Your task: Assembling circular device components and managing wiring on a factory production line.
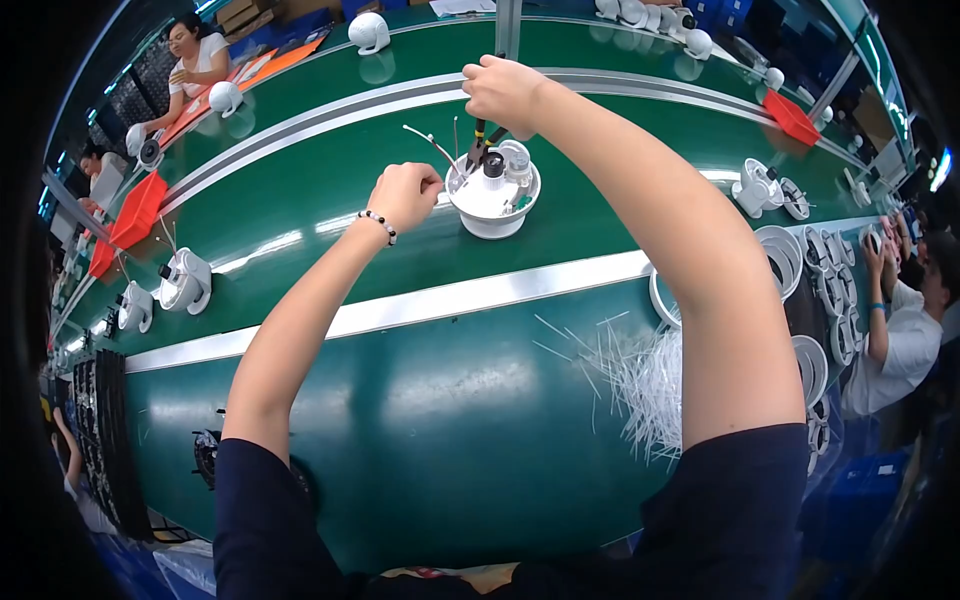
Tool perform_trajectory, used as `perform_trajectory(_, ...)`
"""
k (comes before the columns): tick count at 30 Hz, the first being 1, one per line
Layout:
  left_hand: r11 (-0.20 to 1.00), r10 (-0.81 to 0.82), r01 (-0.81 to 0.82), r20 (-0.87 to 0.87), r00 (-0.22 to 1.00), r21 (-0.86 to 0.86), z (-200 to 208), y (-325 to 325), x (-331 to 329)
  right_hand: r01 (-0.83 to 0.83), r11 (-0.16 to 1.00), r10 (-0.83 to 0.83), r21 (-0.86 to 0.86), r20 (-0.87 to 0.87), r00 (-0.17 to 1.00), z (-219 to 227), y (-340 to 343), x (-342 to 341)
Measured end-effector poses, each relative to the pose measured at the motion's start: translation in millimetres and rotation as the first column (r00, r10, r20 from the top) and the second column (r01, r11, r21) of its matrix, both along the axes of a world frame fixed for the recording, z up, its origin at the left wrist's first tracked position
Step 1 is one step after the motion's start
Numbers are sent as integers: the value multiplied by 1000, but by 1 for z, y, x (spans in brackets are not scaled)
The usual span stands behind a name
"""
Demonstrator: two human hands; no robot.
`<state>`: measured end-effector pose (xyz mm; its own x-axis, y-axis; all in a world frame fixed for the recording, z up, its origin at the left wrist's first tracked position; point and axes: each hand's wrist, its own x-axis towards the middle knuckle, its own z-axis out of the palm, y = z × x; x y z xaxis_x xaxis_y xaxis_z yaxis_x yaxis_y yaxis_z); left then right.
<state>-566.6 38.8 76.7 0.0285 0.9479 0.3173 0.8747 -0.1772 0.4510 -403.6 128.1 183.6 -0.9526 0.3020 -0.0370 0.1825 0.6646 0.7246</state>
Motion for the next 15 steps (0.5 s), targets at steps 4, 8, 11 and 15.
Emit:
perform_trajectory(4, 999, -23, 24, 27, 999, -33, -1, 3, 0, 2, 1000, -2, -17, -2, 1000, -7, 0, -5)
perform_trajectory(8, 998, -32, 34, 39, 999, -49, -2, 4, 2, 16, 999, -16, -45, -3, 1000, -8, 1, -9)
perform_trajectory(11, 998, -49, 49, 16, 999, -50, 0, 6, 5, -5, 999, 5, -46, 9, 1000, -6, 5, -5)
perform_trajectory(15, 998, -56, 56, -36, 998, -2, 2, 11, 14, -13, 994, 12, -106, -9, 1000, -7, 11, 5)
